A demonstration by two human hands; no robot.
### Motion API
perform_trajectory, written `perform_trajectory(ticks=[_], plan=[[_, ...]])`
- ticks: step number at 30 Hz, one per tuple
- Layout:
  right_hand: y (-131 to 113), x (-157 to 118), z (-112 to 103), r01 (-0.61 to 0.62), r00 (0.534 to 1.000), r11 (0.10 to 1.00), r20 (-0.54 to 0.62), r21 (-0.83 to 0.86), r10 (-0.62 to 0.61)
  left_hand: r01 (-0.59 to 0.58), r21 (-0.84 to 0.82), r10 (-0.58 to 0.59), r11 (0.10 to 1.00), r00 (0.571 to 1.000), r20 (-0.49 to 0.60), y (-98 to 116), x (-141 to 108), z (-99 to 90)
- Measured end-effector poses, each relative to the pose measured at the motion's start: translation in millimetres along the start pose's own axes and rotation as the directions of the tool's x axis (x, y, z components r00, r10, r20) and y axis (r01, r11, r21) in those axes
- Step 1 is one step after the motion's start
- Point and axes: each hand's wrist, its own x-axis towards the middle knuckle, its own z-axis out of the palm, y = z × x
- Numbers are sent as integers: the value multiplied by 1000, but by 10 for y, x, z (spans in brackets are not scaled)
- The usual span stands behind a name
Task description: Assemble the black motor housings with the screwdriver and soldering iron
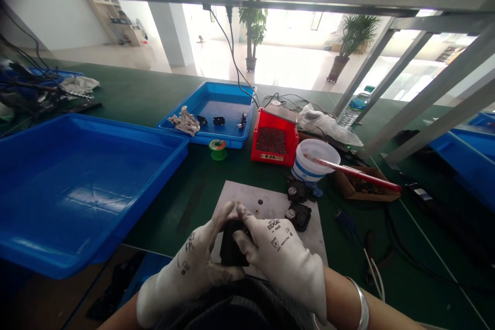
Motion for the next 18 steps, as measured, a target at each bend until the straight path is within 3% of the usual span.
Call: perform_trajectory(ticks=[2,4,6,8,10,14,18], plan=[[46,-46,-111,-25,1000,989,18,147,22,-44,-17,44,999,999,8,8,-13,-29],[76,-95,-208,-70,993,928,114,365,30,-58,-23,59,998,998,23,6,-45,-60],[83,-158,-233,-149,961,790,277,594,-27,-43,-8,43,999,998,51,-7,-113,-85],[77,-239,-160,-242,928,642,366,728,-64,-29,33,28,999,998,47,-29,-221,-95],[63,-337,-11,-293,936,543,351,787,-4,16,85,-18,996,1000,17,-47,-342,-82],[14,-510,292,-264,964,468,242,844,106,188,151,-198,971,979,56,-17,-475,10],[-21,-582,344,-229,973,473,188,851,132,166,57,-173,984,973,154,69,-411,102]])
